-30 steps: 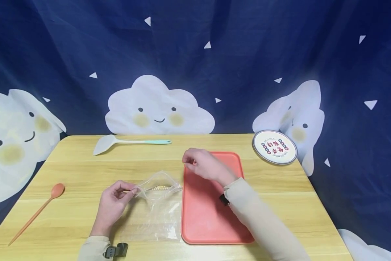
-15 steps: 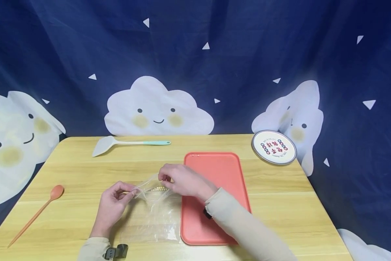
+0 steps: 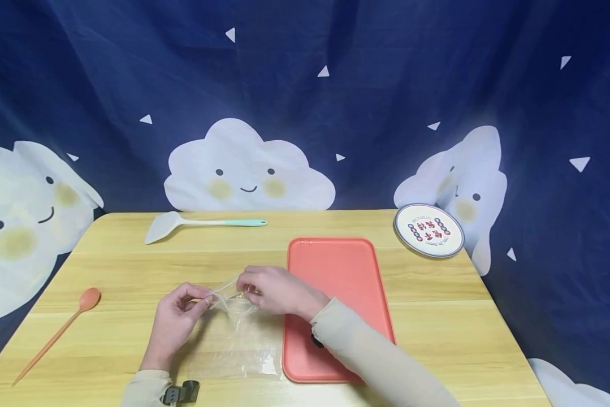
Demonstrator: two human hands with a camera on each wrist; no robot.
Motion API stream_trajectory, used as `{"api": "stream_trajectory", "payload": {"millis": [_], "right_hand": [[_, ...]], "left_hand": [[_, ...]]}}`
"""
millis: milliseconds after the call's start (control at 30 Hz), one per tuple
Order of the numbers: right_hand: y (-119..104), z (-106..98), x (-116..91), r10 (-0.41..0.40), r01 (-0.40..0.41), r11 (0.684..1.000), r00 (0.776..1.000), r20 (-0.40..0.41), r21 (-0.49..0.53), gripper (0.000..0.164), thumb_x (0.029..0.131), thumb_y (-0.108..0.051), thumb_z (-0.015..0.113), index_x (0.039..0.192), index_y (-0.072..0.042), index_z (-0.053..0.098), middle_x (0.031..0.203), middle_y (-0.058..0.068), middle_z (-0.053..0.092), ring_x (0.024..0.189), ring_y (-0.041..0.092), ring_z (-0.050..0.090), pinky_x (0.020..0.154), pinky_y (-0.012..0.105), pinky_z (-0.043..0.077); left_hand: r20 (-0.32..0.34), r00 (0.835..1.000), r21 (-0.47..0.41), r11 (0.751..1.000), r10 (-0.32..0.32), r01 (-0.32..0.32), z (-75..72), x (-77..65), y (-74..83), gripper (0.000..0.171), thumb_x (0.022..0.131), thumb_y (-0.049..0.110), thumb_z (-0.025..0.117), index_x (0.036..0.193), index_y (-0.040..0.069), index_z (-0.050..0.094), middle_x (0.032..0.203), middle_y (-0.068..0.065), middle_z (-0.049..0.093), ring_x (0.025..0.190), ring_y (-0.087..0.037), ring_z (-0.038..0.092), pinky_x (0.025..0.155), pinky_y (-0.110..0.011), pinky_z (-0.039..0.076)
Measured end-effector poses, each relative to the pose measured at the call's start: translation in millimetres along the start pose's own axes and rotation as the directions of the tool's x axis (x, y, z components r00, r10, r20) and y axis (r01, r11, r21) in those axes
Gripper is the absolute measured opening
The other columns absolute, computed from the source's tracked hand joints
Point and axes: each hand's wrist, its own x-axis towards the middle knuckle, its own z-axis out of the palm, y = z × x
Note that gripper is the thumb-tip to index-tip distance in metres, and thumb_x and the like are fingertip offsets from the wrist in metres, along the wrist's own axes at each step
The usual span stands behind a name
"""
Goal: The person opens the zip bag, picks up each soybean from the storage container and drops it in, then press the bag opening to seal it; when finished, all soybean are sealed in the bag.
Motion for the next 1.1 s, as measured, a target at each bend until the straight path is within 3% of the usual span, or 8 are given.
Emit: {"api": "stream_trajectory", "payload": {"millis": [300, 400, 700, 867, 1100], "right_hand": [[23.0, -20.2, -12.3, 0.130, -0.124, 0.989, 0.989, -0.066, 0.086, 0.017, 0.096, -0.018, 0.065, 0.113, -0.014, 0.067, 0.110, -0.006, 0.063, 0.103, 0.009, 0.059, 0.091, 0.025, 0.049], [35.5, -29.3, -18.2, 0.173, -0.161, 0.980, 0.979, -0.111, 0.116, 0.018, 0.096, -0.016, 0.065, 0.113, -0.013, 0.067, 0.108, -0.005, 0.062, 0.098, 0.013, 0.060, 0.088, 0.028, 0.050], [84.2, -41.3, -33.6, 0.360, -0.329, 0.929, 0.913, -0.194, 0.171, 0.017, 0.091, -0.010, 0.069, 0.108, -0.007, 0.070, 0.102, -0.001, 0.065, 0.097, 0.018, 0.062, 0.085, 0.033, 0.052], [108.0, -39.3, -40.4, 0.436, -0.422, 0.900, 0.882, -0.180, 0.112, 0.021, 0.089, -0.014, 0.073, 0.108, -0.005, 0.071, 0.103, 0.003, 0.068, 0.097, 0.022, 0.064, 0.087, 0.037, 0.051], [124.4, -32.1, -40.6, 0.448, -0.454, 0.890, 0.888, -0.101, -0.038, 0.021, 0.087, -0.014, 0.075, 0.107, -0.009, 0.073, 0.098, -0.001, 0.063, 0.093, 0.020, 0.063, 0.086, 0.036, 0.052]], "left_hand": [[-0.005, 1.000, -0.015, 1.000, -0.005, 0.005, 0.1, 0.1, -0.7, 0.016, 0.078, -0.023, 0.068, 0.080, -0.009, 0.060, 0.088, -0.012, 0.070, 0.077, -0.013, 0.070, 0.068, -0.027, 0.059], [-0.003, 1.000, -0.024, 1.000, -0.001, 0.001, 0.0, 0.4, -1.0, 0.017, 0.077, -0.024, 0.068, 0.080, -0.009, 0.061, 0.088, -0.012, 0.070, 0.077, -0.014, 0.070, 0.068, -0.027, 0.059], [-0.007, 1.000, 0.000, 1.000, -0.005, 0.005, -0.5, 1.4, -0.1, 0.017, 0.077, -0.023, 0.068, 0.080, -0.008, 0.061, 0.088, -0.013, 0.070, 0.076, -0.013, 0.070, 0.067, -0.027, 0.059], [-0.010, 1.000, 0.007, 1.000, -0.008, 0.008, -0.4, 1.4, 1.5, 0.016, 0.078, -0.021, 0.070, 0.079, -0.008, 0.061, 0.090, -0.017, 0.069, 0.077, -0.013, 0.070, 0.069, -0.027, 0.059], [-0.017, 1.000, 0.007, 1.000, -0.002, 0.002, -0.8, 1.5, 0.9, 0.016, 0.078, -0.022, 0.069, 0.078, -0.008, 0.062, 0.089, -0.013, 0.070, 0.077, -0.013, 0.070, 0.069, -0.027, 0.059]]}}
